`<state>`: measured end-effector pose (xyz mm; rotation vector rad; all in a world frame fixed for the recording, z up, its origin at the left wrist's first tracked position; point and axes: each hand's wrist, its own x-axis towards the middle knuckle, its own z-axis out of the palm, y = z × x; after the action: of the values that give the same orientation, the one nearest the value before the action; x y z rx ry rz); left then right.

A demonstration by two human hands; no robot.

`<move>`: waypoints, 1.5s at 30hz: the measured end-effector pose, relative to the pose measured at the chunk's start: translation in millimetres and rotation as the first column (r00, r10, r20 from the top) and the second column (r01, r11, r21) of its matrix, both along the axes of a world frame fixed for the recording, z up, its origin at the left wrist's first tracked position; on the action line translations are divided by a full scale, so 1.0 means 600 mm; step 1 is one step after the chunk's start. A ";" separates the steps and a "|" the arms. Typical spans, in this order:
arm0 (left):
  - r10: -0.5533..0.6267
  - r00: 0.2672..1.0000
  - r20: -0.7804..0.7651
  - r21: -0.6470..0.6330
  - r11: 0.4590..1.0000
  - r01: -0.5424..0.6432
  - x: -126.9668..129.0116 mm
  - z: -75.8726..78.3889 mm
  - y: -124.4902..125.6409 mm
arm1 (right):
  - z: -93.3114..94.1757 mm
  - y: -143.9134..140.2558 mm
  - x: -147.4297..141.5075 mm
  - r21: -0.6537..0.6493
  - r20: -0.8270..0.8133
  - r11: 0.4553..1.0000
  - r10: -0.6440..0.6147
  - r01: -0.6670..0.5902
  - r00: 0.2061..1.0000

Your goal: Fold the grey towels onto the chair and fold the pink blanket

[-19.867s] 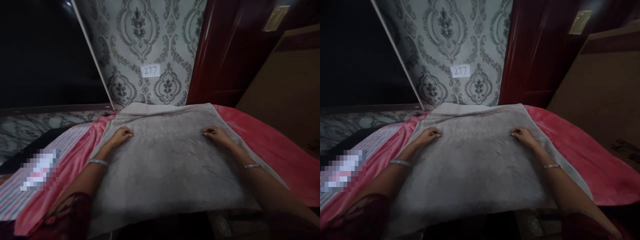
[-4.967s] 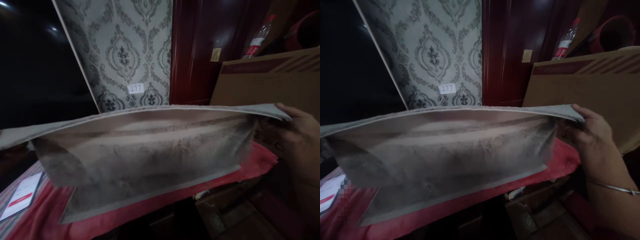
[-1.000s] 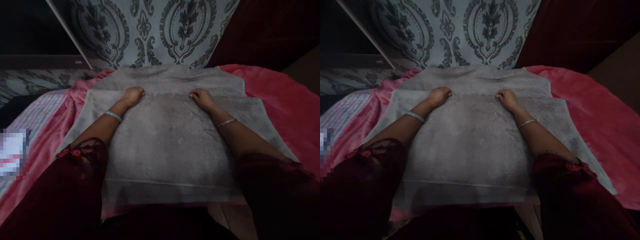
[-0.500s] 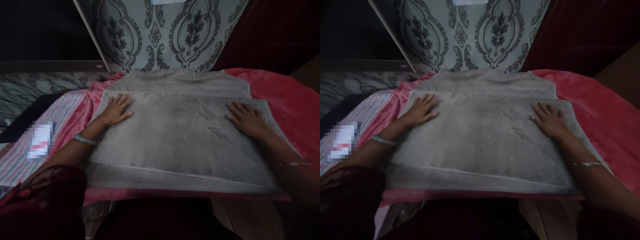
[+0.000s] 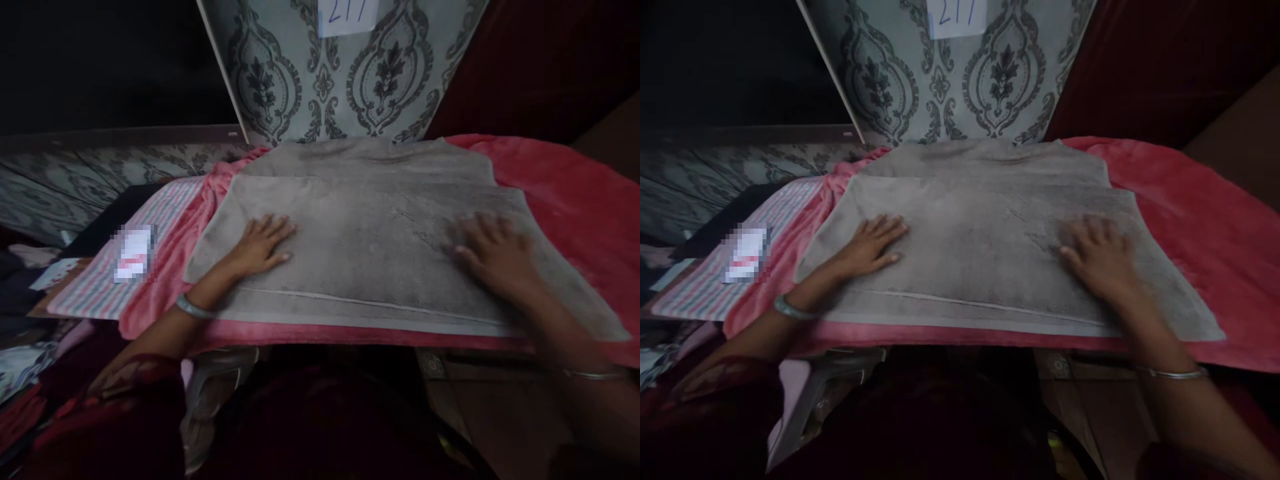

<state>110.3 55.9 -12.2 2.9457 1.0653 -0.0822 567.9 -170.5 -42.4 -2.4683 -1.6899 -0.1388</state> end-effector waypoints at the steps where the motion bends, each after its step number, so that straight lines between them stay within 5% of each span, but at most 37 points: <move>1: -0.044 0.999 0.010 -0.010 0.999 0.044 0.001 -0.010 -0.021 | -0.007 -0.001 -0.023 -0.040 0.008 0.997 0.068 -0.067 0.998; 5: -0.035 0.999 0.041 0.008 0.999 0.035 -0.031 -0.039 -0.056 | -0.045 -0.027 -0.045 -0.087 -0.002 0.993 0.083 -0.083 0.997; 8: -0.012 1.000 0.019 0.013 1.000 0.012 -0.049 -0.036 -0.051 | -0.047 -0.053 -0.036 -0.072 -0.012 0.997 0.023 -0.024 1.000; 12: 0.009 0.999 0.048 0.030 0.999 -0.010 0.004 -0.023 -0.085 | -0.015 -0.046 -0.093 0.007 -0.057 1.000 -0.006 0.006 0.998; 17: -0.172 0.981 0.090 0.038 0.985 0.169 0.098 -0.043 -0.178 | -0.008 0.003 -0.222 0.080 -0.121 0.939 0.341 -0.334 0.932; 22: -0.182 0.973 0.143 0.096 0.981 0.169 0.075 -0.073 -0.202 | -0.026 -0.003 -0.261 0.014 -0.157 0.950 0.309 -0.311 0.938; 26: -0.238 0.942 0.235 0.173 0.964 0.201 0.056 -0.091 -0.181 | -0.011 -0.016 -0.216 -0.024 -0.149 0.961 0.270 -0.277 0.951; 29: -0.274 0.919 0.284 0.217 0.952 0.217 0.060 -0.100 -0.171 | -0.006 -0.040 -0.155 -0.079 -0.132 0.997 0.005 -0.015 0.991; 33: -0.291 0.901 0.321 0.235 0.946 0.222 0.060 -0.103 -0.165 | -0.031 -0.101 -0.099 -0.008 -0.083 0.960 -0.278 0.278 0.957; 38: -0.299 0.889 0.346 0.236 0.945 0.226 0.057 -0.107 -0.155 | -0.045 -0.134 -0.062 0.031 -0.086 0.950 -0.307 0.310 0.948; 45: -0.282 0.889 0.361 0.235 0.950 0.206 0.056 -0.115 -0.148 | 0.014 -0.127 0.049 0.005 -0.098 0.865 -0.498 0.501 0.862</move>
<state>144.0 -32.9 -81.3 3.0499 0.6744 0.6174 597.2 -246.5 -34.2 -2.7816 -0.9647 -0.0997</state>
